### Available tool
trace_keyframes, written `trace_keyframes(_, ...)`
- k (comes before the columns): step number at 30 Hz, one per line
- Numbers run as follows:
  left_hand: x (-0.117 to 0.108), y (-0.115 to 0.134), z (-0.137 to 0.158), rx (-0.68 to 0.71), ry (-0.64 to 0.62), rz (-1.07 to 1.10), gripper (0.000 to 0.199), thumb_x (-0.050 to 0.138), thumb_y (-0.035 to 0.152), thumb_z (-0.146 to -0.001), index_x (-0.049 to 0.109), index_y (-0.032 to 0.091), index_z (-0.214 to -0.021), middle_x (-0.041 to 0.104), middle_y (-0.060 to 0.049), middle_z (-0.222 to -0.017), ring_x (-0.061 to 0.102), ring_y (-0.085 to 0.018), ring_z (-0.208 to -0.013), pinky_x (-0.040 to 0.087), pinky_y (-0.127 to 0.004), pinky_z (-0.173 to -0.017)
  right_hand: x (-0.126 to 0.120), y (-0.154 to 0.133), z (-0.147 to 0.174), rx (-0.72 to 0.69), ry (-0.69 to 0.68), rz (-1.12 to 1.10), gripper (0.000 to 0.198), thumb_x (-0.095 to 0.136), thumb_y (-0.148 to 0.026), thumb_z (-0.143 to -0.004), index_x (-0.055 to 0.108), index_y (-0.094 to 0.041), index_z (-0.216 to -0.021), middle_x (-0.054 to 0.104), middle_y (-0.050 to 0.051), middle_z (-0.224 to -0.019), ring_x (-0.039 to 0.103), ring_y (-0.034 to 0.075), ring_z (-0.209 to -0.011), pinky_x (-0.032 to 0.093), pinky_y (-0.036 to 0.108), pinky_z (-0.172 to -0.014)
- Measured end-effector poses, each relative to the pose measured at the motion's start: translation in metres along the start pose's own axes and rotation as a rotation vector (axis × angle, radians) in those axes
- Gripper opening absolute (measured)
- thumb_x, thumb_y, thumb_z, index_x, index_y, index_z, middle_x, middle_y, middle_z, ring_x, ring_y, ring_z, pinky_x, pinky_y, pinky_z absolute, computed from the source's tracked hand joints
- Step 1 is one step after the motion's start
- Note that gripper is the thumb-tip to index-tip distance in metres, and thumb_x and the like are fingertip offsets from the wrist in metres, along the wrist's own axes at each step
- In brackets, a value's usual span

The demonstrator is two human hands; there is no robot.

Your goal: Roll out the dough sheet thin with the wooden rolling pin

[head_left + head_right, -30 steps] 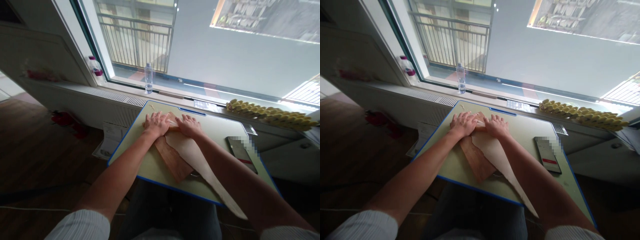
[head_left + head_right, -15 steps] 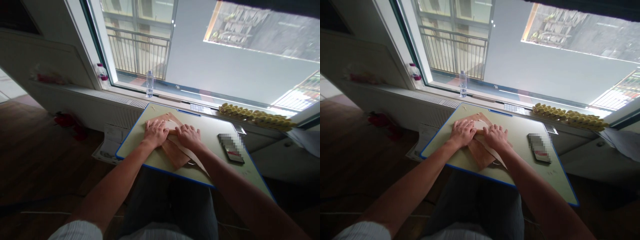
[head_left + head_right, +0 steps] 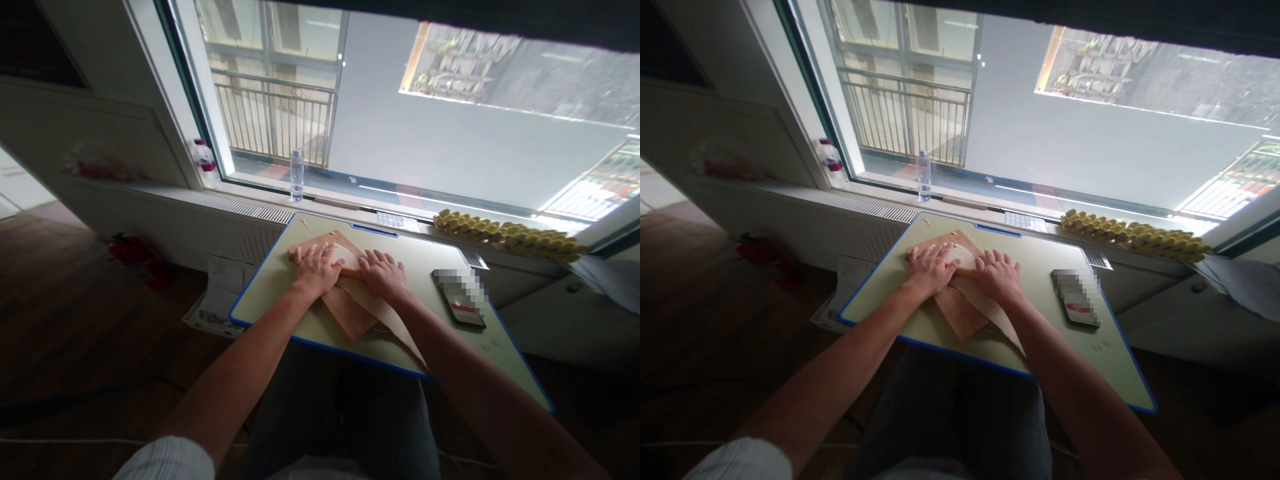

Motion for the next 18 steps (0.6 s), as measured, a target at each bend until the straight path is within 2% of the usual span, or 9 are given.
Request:
trace_keyframes(2, 0.005, 0.002, -0.009, -0.012, -0.016, -0.028, 0.066, 0.035, 0.058, -0.105, 0.047, 0.027, -0.162, 0.05, -0.009, -0.166, 0.043, -0.035, -0.154, 0.019, -0.065, -0.13, 0.002, 0.0, -0.004, -0.056, 0.023, 0.033, 0.056, 0.019, -0.047, -0.113, 0.053, -0.031, -0.156, 0.043, 0.008, -0.169, 0.041, 0.034, -0.15, 0.04, 0.06, -0.116)
trace_keyframes(4, 0.007, 0.002, -0.017, -0.009, -0.004, -0.05, 0.065, 0.034, 0.057, -0.106, 0.048, 0.028, -0.162, 0.048, -0.009, -0.168, 0.042, -0.035, -0.154, 0.022, -0.063, -0.129, 0.004, 0.001, -0.009, -0.094, 0.043, 0.047, 0.055, 0.02, -0.046, -0.113, 0.057, -0.033, -0.152, 0.044, 0.008, -0.169, 0.043, 0.035, -0.148, 0.042, 0.06, -0.114)
trace_keyframes(10, 0.008, 0.006, -0.041, 0.024, 0.026, -0.071, 0.058, 0.036, 0.048, -0.105, 0.054, 0.027, -0.156, 0.056, -0.009, -0.161, 0.049, -0.033, -0.146, 0.032, -0.059, -0.122, 0.009, 0.009, -0.032, 0.047, 0.06, -0.124, 0.062, 0.023, -0.057, -0.112, 0.051, -0.026, -0.158, 0.051, 0.012, -0.163, 0.048, 0.036, -0.144, 0.037, 0.059, -0.118)
trace_keyframes(14, 0.012, 0.008, -0.058, 0.001, -0.024, -0.092, 0.058, 0.034, 0.048, -0.105, 0.056, 0.028, -0.154, 0.058, -0.009, -0.16, 0.051, -0.033, -0.143, 0.032, -0.061, -0.121, 0.009, 0.013, -0.044, 0.058, 0.033, -0.158, 0.059, 0.025, -0.053, -0.112, 0.053, -0.026, -0.156, 0.054, 0.012, -0.161, 0.049, 0.035, -0.143, 0.039, 0.058, -0.116)
trace_keyframes(18, 0.016, 0.008, -0.073, -0.016, -0.092, -0.114, 0.058, 0.032, 0.05, -0.105, 0.054, 0.032, -0.155, 0.052, -0.006, -0.165, 0.048, -0.032, -0.146, 0.031, -0.06, -0.122, 0.007, 0.016, -0.053, 0.017, -0.008, -0.118, 0.057, 0.025, -0.051, -0.112, 0.054, -0.029, -0.155, 0.053, 0.012, -0.161, 0.049, 0.035, -0.142, 0.04, 0.055, -0.115)
Point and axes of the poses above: each hand's wrist, its own z-axis away from the middle knuckle, its own x-axis out of the palm, y = z × x, the point moved 3 cm from there along -z, towards the middle knuckle
